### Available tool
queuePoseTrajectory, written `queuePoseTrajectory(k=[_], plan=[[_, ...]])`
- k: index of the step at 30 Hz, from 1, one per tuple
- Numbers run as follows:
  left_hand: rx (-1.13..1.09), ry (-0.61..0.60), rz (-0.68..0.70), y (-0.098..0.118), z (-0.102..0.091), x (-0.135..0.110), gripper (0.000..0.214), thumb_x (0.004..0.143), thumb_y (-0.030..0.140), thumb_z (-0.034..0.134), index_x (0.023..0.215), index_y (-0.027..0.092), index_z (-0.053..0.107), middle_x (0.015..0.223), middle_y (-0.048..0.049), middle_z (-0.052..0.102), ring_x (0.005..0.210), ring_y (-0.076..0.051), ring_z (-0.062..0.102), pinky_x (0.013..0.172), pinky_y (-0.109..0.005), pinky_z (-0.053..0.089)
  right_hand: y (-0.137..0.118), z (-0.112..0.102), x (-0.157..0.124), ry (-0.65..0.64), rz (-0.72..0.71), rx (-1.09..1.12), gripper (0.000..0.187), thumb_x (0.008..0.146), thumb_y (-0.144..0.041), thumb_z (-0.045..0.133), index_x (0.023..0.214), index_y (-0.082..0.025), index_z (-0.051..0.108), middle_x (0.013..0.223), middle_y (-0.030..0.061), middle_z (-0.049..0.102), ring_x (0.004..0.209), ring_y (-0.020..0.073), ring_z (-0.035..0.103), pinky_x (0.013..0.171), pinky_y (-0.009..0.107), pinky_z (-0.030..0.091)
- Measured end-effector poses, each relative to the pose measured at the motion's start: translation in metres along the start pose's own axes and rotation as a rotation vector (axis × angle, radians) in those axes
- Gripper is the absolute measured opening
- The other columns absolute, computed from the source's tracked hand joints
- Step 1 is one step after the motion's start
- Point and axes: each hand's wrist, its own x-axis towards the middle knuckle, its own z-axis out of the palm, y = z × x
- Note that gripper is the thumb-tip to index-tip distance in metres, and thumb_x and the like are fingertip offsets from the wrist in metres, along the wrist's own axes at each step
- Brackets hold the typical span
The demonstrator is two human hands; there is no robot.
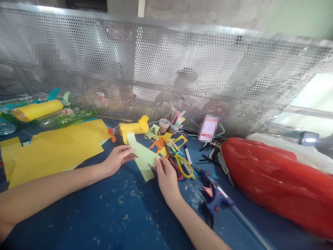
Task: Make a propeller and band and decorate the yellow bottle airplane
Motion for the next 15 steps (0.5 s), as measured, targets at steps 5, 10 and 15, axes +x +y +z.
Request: queuePoseTrajectory(k=[5,10,15], plan=[[0.051,-0.098,-0.018,-0.0011,-0.0017,0.0004,0.031,0.064,0.038,0.076,0.078,0.012,0.069,0.080,-0.0070,0.071,0.076,-0.019,0.067,0.074,-0.030,0.054,0.0003,-0.0039,0.0030,0.044,-0.049,-0.056,0.031,0.082,-0.051,0.054,0.076,-0.021,0.054,0.069,-0.0016,0.052,0.065,0.0159,0.053,0.066,0.027,0.050],[0.149,-0.106,0.004,-0.0058,-0.0028,0.0009,0.033,0.064,0.041,0.076,0.081,0.013,0.070,0.080,-0.0054,0.071,0.074,-0.017,0.065,0.068,-0.028,0.054,-0.0037,-0.0060,0.0021,0.016,-0.066,-0.154,0.033,0.083,-0.050,0.051,0.073,-0.020,0.055,0.064,-0.0022,0.051,0.060,0.0152,0.052,0.058,0.025,0.047],[0.225,-0.115,0.031,-0.0086,-0.0027,0.0003,0.031,0.065,0.040,0.076,0.079,0.013,0.070,0.072,-0.0028,0.070,0.066,-0.015,0.063,0.067,-0.028,0.053,-0.0054,-0.0063,0.0017,0.067,-0.056,-0.173,0.033,0.083,-0.050,0.051,0.079,-0.018,0.060,0.067,0.0000,0.057,0.060,0.0160,0.054,0.057,0.026,0.046]])
